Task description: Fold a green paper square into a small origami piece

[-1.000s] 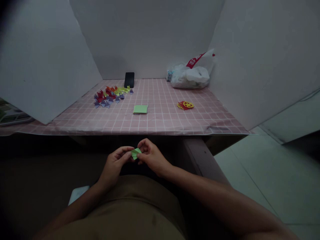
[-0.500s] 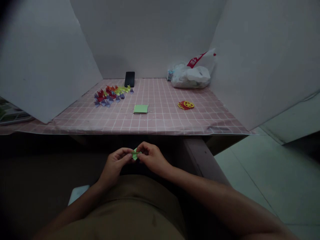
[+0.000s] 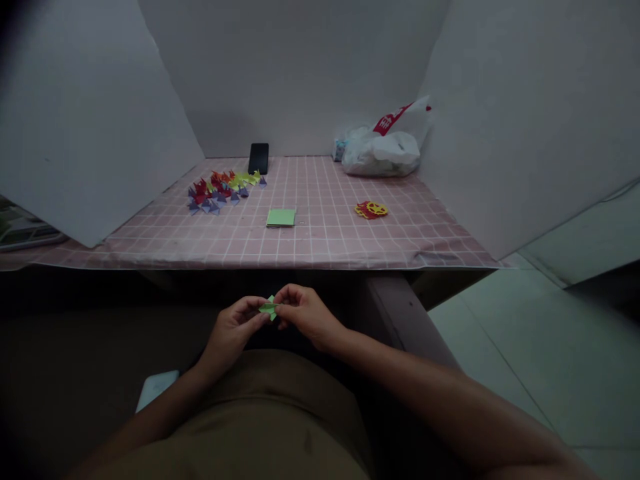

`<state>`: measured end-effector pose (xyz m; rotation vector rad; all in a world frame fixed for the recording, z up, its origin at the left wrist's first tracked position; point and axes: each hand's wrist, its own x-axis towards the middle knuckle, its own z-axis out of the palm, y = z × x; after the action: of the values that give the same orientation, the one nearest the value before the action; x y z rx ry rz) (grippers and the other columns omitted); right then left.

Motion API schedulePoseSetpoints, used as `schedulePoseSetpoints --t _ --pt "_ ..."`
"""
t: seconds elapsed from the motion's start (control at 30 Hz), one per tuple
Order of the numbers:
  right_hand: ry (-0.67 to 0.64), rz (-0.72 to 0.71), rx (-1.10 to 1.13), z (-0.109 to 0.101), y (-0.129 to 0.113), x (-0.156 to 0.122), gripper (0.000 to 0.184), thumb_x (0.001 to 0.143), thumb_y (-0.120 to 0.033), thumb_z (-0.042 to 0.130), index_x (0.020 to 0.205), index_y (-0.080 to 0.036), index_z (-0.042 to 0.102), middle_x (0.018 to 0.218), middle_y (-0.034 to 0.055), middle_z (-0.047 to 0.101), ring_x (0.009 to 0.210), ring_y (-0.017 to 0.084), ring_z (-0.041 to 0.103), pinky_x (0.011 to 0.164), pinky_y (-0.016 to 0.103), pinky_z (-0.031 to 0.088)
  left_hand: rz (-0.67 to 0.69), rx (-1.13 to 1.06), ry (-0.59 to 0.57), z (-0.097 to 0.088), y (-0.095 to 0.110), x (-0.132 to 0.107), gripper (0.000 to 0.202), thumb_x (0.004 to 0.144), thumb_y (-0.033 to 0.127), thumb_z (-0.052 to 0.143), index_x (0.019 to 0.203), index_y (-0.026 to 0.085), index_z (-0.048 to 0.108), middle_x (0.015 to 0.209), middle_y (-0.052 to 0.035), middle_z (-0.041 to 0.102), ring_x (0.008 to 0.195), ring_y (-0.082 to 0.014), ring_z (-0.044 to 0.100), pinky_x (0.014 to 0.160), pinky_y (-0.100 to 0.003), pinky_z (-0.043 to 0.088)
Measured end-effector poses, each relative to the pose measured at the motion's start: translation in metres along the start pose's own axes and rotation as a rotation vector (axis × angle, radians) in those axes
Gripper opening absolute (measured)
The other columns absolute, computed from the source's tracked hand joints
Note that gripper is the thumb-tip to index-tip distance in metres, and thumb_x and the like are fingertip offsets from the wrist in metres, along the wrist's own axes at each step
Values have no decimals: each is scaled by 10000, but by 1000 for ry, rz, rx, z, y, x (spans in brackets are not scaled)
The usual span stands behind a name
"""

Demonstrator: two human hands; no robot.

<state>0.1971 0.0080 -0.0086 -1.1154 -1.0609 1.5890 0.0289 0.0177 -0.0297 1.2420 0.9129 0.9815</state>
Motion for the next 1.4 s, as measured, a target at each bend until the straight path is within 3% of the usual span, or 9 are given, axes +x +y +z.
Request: schedulePoseSetpoints --t 0.5,0.8,1.4 --pt "-46 46 109 -5 5 2 174 693 -225 742 771 -143 611 659 -36 601 511 70 529 549 231 439 -27 -36 26 0 0 1 206 694 249 753 869 160 691 801 -33 732 717 -164 674 697 -282 541" --pt "-71 -26 -55 1 2 -1 188 709 -274 736 782 -156 609 695 -28 600 551 82 539 546 233 438 34 83 101 -3 -2 1 131 767 280 709 824 162 704 695 -8 703 645 -143 639 633 -246 511" --pt "-14 -306 -448 -1 11 -4 71 850 -217 599 783 -192 592 693 -9 575 639 129 519 582 246 404 115 155 96 -1 1 -5 74 786 248 699 764 178 689 673 3 685 648 -138 623 637 -236 493"
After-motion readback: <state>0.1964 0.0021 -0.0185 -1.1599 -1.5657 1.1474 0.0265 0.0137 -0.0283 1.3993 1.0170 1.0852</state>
